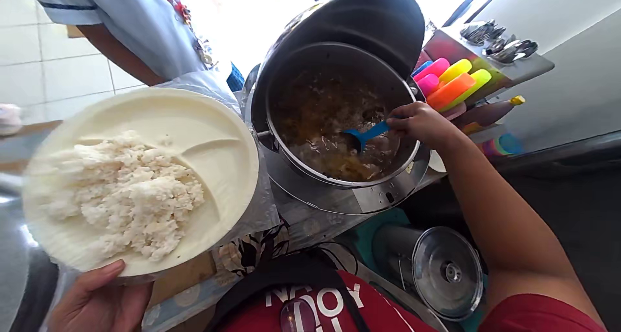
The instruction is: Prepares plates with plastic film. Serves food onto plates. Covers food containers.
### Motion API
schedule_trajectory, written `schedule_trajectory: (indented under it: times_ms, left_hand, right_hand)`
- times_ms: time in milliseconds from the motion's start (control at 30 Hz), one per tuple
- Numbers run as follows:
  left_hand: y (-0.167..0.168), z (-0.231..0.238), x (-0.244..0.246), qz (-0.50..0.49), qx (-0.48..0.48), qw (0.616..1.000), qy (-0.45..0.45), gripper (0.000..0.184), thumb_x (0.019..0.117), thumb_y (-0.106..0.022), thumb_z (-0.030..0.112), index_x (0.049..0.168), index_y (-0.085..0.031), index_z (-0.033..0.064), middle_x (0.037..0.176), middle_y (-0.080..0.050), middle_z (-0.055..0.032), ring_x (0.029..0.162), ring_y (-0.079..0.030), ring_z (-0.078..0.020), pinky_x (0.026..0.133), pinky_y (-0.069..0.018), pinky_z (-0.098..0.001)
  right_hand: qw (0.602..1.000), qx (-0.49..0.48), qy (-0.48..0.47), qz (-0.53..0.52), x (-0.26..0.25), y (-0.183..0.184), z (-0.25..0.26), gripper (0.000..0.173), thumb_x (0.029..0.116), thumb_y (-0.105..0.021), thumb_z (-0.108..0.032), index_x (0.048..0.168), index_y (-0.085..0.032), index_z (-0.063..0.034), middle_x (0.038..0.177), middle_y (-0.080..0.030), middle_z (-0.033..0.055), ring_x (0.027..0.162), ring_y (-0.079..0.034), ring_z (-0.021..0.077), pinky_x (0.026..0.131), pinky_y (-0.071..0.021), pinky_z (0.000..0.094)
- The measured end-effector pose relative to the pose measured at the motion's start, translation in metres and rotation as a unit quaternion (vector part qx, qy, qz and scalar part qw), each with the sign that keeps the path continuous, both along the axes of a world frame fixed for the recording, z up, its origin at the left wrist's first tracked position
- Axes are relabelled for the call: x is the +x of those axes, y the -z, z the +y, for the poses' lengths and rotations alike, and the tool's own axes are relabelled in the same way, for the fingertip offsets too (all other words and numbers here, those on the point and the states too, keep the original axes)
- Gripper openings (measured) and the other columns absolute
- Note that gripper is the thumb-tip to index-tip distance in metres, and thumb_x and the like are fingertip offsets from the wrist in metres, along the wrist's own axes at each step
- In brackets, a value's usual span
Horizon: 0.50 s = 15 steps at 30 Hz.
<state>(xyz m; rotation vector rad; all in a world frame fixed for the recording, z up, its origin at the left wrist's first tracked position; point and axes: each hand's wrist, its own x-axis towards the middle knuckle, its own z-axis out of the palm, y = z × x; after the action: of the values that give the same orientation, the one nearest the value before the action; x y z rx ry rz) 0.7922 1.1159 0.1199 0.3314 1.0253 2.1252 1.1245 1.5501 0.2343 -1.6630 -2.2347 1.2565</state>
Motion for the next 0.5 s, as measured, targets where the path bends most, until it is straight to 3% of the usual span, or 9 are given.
schedule_trajectory:
  times_ms: [100, 333, 500]
  left_hand:
    - [-0.002, 0.002, 0.003, -0.004, 0.003, 1.000, 0.000, 0.023, 0.0851, -0.066, 0.007, 0.107, -0.073, 0.0088, 0.109, -0.075, -0.0086, 0.106, -0.072, -0.0168, 0.093, -0.0595, -0.0366]
    - [-0.004, 0.009, 0.009, 0.003, -0.005, 1.000, -0.022, 0.024, 0.0828, -0.068, 0.008, 0.106, -0.073, 0.0095, 0.108, -0.076, -0.0080, 0.103, -0.073, -0.0162, 0.090, -0.0608, -0.0356]
    - [-0.003, 0.012, 0.010, 0.009, -0.009, 1.000, -0.022, 0.026, 0.0821, -0.070, 0.009, 0.108, -0.073, 0.0099, 0.109, -0.075, -0.0076, 0.105, -0.072, -0.0159, 0.092, -0.0602, -0.0358]
  right_hand:
    - [0.999, -0.028, -0.013, 0.017, -0.011, 0.005, 0.000, 0.018, 0.1067, -0.052, -0.010, 0.101, -0.067, -0.0009, 0.070, -0.062, -0.0004, 0.055, -0.050, 0.0025, 0.055, -0.0431, 0.0190]
    - [0.990, -0.101, -0.032, 0.092, -0.028, 0.026, 0.005, 0.020, 0.1068, -0.050, -0.008, 0.093, -0.063, -0.0038, 0.067, -0.063, -0.0029, 0.054, -0.053, 0.0011, 0.055, -0.0450, 0.0162]
    - [0.978, -0.146, -0.022, 0.148, -0.036, 0.043, 0.002, 0.019, 0.1070, -0.049, -0.007, 0.095, -0.065, -0.0039, 0.068, -0.063, -0.0028, 0.057, -0.057, 0.0026, 0.058, -0.0495, 0.0171]
